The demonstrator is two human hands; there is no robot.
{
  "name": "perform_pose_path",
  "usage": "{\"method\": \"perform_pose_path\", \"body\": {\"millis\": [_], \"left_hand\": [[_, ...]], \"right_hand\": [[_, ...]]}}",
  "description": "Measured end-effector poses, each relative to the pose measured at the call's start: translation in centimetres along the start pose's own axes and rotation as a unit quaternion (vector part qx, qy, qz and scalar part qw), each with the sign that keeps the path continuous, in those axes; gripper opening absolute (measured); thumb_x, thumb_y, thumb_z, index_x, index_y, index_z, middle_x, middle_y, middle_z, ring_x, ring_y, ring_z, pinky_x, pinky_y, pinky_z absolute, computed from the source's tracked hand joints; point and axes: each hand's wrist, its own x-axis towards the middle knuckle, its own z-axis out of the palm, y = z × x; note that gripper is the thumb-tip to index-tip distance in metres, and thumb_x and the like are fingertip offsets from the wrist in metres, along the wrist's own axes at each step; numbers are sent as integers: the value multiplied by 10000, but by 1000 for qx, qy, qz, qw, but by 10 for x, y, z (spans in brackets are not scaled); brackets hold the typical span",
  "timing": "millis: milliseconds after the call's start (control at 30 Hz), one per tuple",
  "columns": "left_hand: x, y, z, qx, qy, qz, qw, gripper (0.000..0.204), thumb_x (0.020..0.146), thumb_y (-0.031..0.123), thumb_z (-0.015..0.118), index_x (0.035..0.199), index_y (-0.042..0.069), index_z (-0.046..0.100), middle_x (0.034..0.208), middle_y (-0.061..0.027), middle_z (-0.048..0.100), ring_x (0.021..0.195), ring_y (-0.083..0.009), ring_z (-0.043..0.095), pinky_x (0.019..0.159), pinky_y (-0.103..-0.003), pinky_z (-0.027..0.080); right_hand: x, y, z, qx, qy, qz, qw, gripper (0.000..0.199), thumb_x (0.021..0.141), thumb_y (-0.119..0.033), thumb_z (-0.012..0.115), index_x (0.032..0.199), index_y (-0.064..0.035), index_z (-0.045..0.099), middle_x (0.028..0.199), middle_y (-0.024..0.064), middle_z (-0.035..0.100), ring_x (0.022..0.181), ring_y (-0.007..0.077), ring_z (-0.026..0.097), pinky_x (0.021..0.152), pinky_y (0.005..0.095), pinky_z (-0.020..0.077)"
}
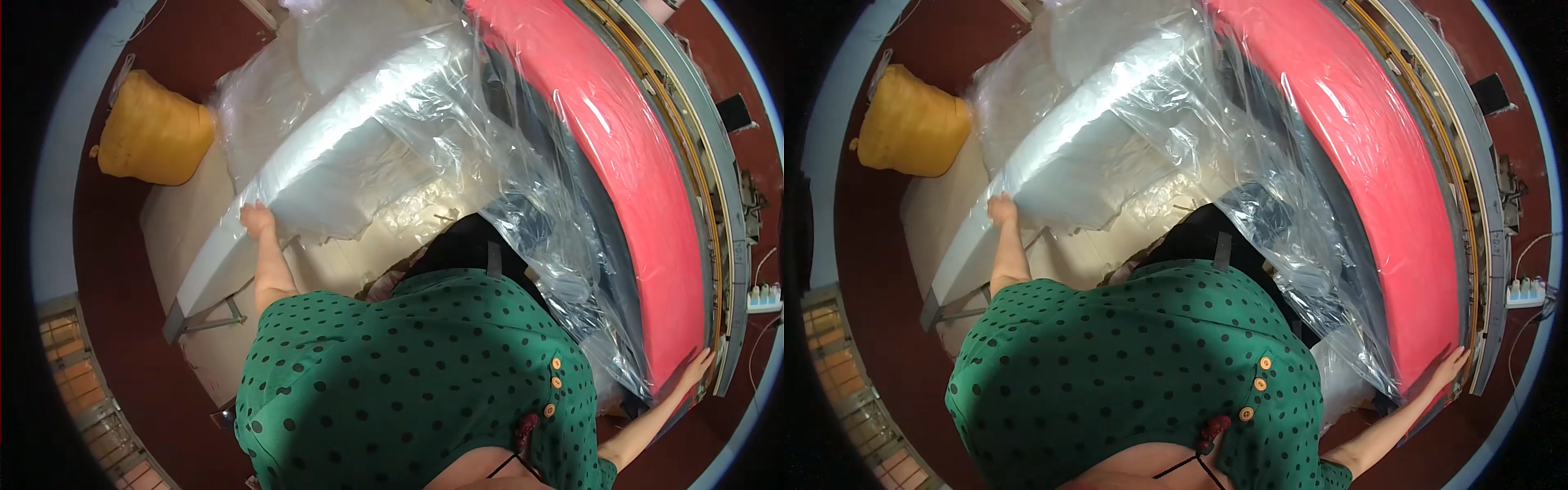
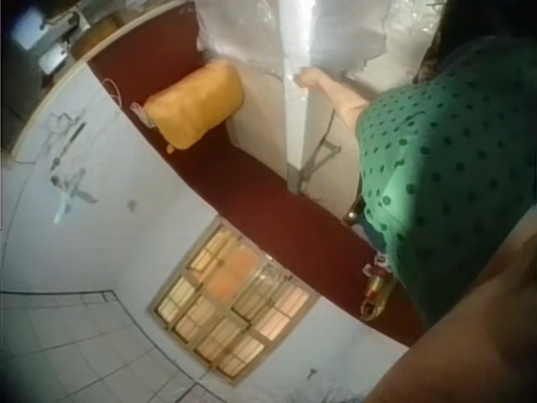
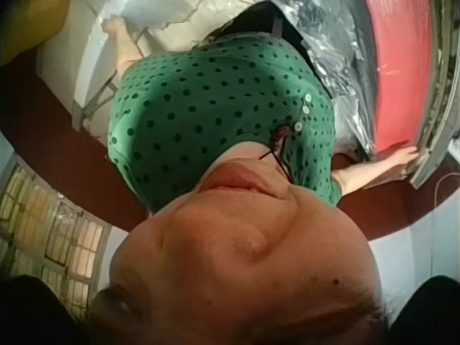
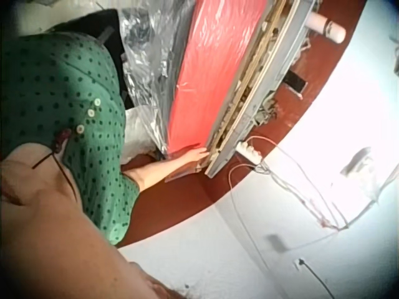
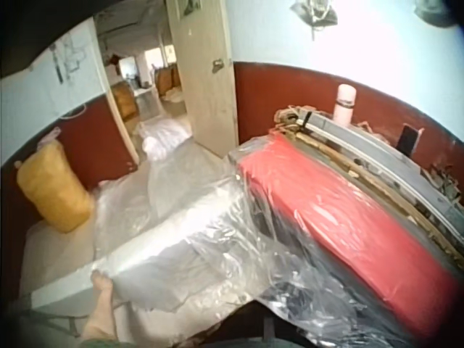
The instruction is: The person wraps a red cushion in plastic film by pulling, smoothing, and tucking the transparent plastic sheet over the cushion by hand.
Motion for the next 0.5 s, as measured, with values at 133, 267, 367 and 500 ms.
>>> {"method": "perform_pose_path", "body": {"millis": [133, 267, 367, 500], "left_hand": [[-13, -14, -34, 53, 58, -115, 990, 319, 795, 264, 538, 1038, 56, 542, 1120, -151, 526, 1064, -313, 492, 844, -442, 417], [31, -74, -27, 36, -13, -99, 994, 320, 770, 216, 532, 1008, 4, 551, 1003, -196, 581, 920, -356, 563, 760, -467, 458], [38, -75, -46, -39, 39, -157, 986, 209, 751, 136, 505, 849, -25, 596, 870, -210, 613, 808, -362, 600, 658, -460, 479], [89, -89, -58, -283, 251, -250, 891, 114, 747, 64, 486, 765, -16, 565, 759, -131, 605, 667, -261, 585, 564, -378, 462]], "right_hand": [[9, 6, -1, -58, -77, 7, 995, 596, 876, -426, 388, 1268, 21, 342, 1299, 198, 352, 1208, 295, 335, 996, 333, 254], [12, -4, 9, -59, -97, 4, 994, 626, 881, -463, 377, 1283, 14, 334, 1303, 195, 369, 1206, 306, 352, 988, 320, 269], [10, -9, 6, -61, -89, -28, 994, 606, 881, -459, 383, 1273, 3, 360, 1296, 201, 375, 1203, 308, 356, 983, 323, 276], [13, -64, 16, -7, -84, -75, 994, 531, 890, -390, 413, 1249, 1, 397, 1256, 184, 427, 1163, 283, 404, 960, 313, 306]]}}
